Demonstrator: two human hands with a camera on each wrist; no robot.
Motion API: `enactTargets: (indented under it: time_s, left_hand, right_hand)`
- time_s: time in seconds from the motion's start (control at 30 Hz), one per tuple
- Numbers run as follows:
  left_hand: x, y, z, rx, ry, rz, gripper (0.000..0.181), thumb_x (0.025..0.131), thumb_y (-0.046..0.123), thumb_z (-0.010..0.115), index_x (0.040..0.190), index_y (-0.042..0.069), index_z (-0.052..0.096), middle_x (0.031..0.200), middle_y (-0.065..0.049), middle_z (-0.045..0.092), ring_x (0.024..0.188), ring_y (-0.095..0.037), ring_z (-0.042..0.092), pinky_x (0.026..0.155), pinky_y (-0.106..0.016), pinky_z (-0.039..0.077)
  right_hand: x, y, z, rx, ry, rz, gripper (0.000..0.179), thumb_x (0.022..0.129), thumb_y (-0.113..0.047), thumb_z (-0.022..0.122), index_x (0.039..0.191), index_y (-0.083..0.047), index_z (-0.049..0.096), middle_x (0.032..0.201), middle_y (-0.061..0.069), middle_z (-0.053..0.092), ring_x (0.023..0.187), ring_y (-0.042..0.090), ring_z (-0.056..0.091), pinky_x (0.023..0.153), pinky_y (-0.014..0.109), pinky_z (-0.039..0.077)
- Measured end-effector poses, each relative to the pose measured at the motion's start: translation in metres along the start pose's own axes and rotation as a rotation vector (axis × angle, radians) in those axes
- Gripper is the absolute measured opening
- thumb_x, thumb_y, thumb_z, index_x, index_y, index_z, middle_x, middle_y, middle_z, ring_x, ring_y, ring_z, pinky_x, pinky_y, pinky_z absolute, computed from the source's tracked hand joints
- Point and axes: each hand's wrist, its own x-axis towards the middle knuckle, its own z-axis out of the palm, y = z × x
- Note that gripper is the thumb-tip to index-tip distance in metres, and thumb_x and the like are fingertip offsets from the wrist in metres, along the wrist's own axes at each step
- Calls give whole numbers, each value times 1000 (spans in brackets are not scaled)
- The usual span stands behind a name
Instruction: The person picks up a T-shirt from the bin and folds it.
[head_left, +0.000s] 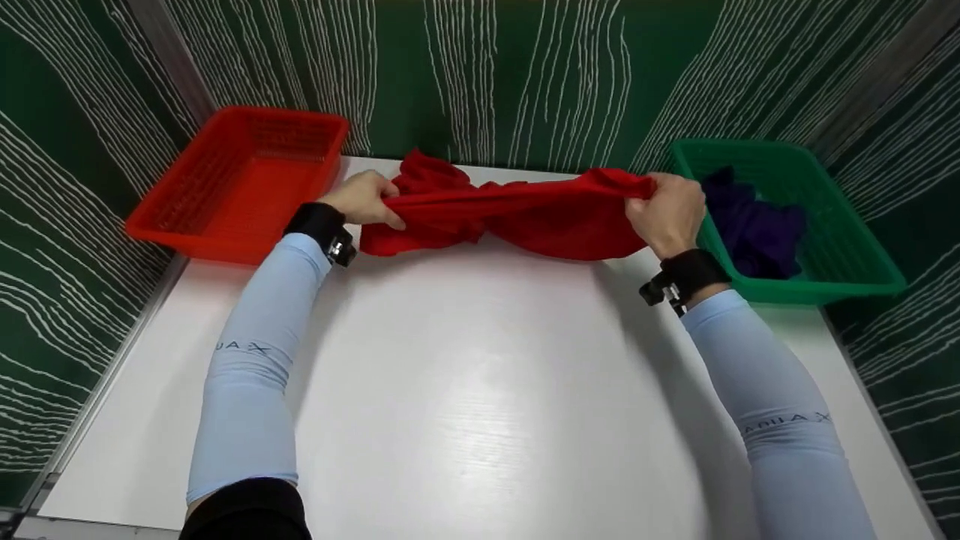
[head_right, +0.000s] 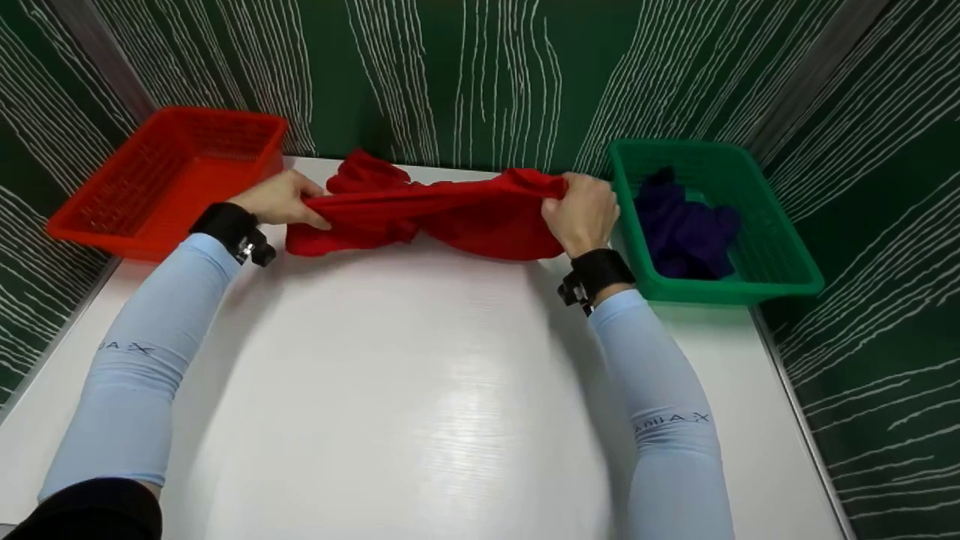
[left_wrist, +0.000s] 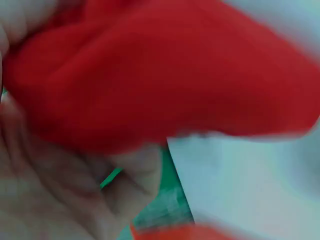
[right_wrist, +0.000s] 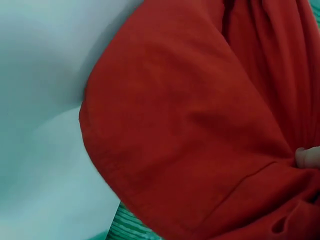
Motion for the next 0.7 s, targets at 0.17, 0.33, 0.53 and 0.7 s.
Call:
enactTargets:
  time_s: [0.17,0.33,0.53,0.7]
  left_hand:
    - [-13,-6,-21,-29,459,-56,14,96,8,74,83,9,69,85,-8,66,91,-27,59,77,-35,42]
    - [-17,19,-33,-298,824,28,25,86,-7,53,86,17,57,85,-4,54,87,-20,52,79,-29,39]
    - [-11,41,-19,-306,711,49,41,100,3,56,136,17,69,122,-7,71,110,-20,64,100,-31,50]
    - [12,36,32,-68,337,57,73,98,6,48,169,21,51,174,-18,44,152,-44,50,127,-56,46]
  right_hand:
    - [4,-1,-5,47,127,-16,20,87,-5,57,87,3,75,90,26,80,81,40,72,65,35,40]
    - [10,-12,-9,234,372,-98,16,88,-5,59,76,4,64,81,4,60,81,18,55,76,30,33]
    - [11,-17,-5,370,388,-233,11,88,-2,64,83,6,70,93,21,72,92,22,66,86,33,45]
    - [-2,-8,27,229,-37,-255,16,85,-2,66,93,6,77,126,25,77,120,45,68,100,54,54]
